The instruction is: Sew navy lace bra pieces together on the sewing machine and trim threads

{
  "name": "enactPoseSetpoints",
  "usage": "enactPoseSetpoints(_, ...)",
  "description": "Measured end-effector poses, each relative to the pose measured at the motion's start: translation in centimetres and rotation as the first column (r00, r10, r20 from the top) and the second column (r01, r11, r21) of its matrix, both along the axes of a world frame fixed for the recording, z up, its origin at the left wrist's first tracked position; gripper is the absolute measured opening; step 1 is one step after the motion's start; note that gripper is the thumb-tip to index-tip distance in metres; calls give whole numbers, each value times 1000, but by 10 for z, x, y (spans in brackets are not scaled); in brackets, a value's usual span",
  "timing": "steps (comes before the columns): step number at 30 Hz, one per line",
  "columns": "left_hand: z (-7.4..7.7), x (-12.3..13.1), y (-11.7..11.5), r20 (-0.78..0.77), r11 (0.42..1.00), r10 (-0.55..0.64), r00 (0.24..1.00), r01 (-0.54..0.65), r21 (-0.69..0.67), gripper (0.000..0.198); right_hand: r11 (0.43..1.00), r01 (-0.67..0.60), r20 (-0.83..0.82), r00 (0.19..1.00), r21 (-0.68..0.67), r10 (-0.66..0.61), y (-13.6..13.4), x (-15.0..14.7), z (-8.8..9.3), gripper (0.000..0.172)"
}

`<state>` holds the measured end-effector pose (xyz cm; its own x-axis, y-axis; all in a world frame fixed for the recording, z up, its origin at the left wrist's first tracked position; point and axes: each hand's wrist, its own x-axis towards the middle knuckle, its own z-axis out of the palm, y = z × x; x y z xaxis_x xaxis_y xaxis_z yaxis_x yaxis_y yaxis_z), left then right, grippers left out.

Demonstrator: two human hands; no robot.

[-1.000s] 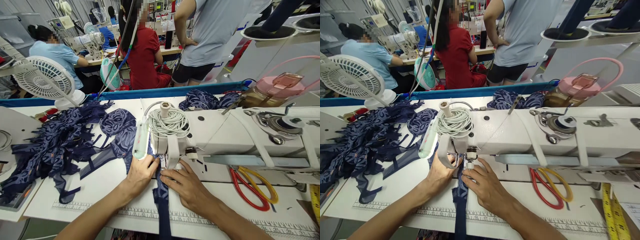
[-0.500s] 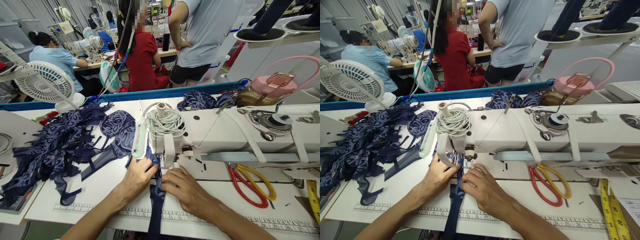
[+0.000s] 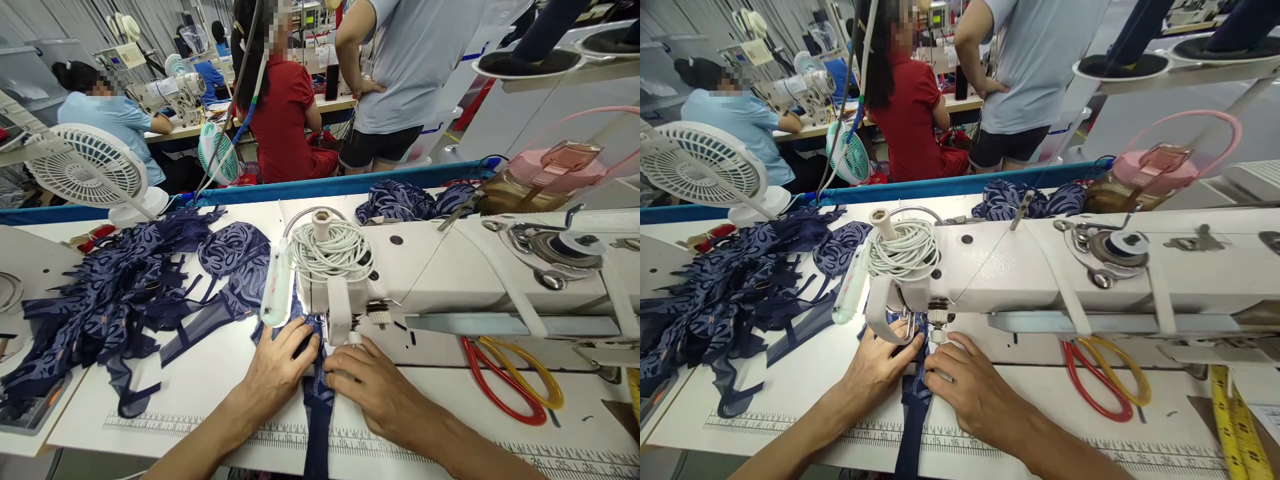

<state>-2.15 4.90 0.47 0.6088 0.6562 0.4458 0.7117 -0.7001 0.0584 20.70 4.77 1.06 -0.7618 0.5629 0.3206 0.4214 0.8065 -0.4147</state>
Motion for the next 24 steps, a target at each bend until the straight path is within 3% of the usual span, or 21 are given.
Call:
enactPoseSetpoints(7, -5, -4, 12, -53, 999, 36, 998, -37, -23, 34, 999, 27, 49, 998, 18, -28, 0, 0, -3, 52)
enactPoseSetpoints(12, -3, -6, 26, -95, 997, 36, 995, -42, -60, 34, 992, 78, 56, 995, 96, -83, 2, -6, -4, 69)
enactPoseSetpoints(15, 0, -6, 28, -91, 995, 41, 995, -48, -84, 39, 990, 119, -38, 992, 70, -116, 4, -6, -2, 52)
enactPoseSetpoints(17, 2, -6, 27, -72, 994, 40, 997, -47, -101, 44, 995, 101, -135, 986, 19, -97, 6, -3, 1, 36)
enactPoseSetpoints(19, 3, -7, 24, -27, 992, 33, 999, -36, -119, 48, 995, 98, -242, 966, -3, -96, 8, 1, 3, 33)
enactPoseSetpoints(21, 5, -9, 21, 44, 990, 46, 998, -40, -133, 45, 991, 131, -278, 953, 20, -121, 10, 5, 3, 36)
enactPoseSetpoints(24, 8, -12, 18, 152, 990, 66, 986, -45, -136, 35, 989, 122, -133, 985, 84, -110, 10, 5, 1, 56)
